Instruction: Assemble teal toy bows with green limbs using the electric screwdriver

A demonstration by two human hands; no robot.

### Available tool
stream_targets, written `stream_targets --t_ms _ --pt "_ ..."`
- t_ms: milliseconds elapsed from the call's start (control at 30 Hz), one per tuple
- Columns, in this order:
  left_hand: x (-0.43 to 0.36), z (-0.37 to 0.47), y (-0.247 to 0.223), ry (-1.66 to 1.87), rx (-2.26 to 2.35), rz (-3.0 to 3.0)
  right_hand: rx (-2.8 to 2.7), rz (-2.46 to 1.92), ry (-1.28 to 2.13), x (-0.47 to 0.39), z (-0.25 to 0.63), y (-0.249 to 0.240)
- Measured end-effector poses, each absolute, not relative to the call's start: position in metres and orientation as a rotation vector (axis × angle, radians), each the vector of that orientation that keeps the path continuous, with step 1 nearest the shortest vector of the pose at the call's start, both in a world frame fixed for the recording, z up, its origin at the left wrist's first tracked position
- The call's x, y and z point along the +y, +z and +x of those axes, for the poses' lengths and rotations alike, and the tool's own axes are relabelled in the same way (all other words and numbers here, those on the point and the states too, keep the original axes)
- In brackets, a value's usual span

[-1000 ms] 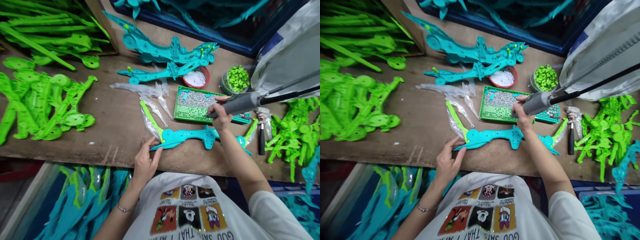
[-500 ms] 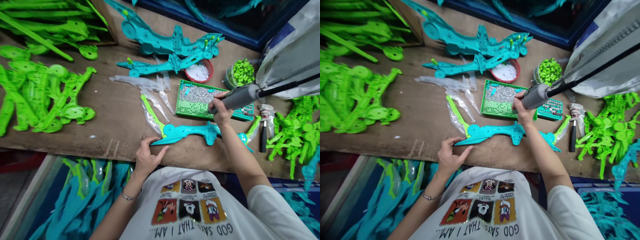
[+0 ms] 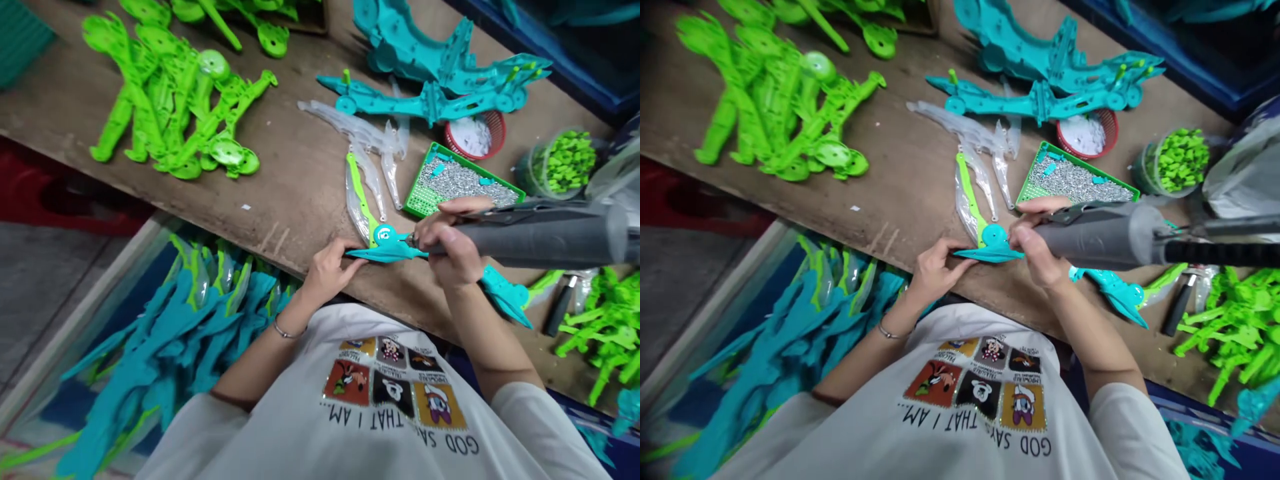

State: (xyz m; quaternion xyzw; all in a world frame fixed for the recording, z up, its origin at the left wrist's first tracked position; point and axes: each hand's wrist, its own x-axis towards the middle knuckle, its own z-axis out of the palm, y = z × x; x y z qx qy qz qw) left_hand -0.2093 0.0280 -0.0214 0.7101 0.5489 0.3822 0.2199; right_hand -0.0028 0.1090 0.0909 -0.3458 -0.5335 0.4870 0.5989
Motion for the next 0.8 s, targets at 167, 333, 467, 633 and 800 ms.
stream_targets --t_ms 167,333,467,633,800 --pt "0.028 -0.208 -0.021 1.088 1.48 1.971 -1.239 -0.748 1.147 0.115 -0.019 0.072" --pt "0.029 -0.207 -0.018 1.129 1.408 1.97 -1.3 -0.805 1.158 0.119 -0.025 0.059" --pt "0.03 -0.207 -0.019 1.16 1.373 1.955 -1.528 -0.89 1.276 0.128 -0.025 0.064" --pt "0.031 -0.208 -0.024 1.168 1.362 1.957 -1.653 -0.873 1.451 0.136 -0.024 0.071" --pt "0.031 -0.208 -0.024 1.18 1.34 1.934 -1.42 -0.896 1.206 0.144 -0.004 0.078"
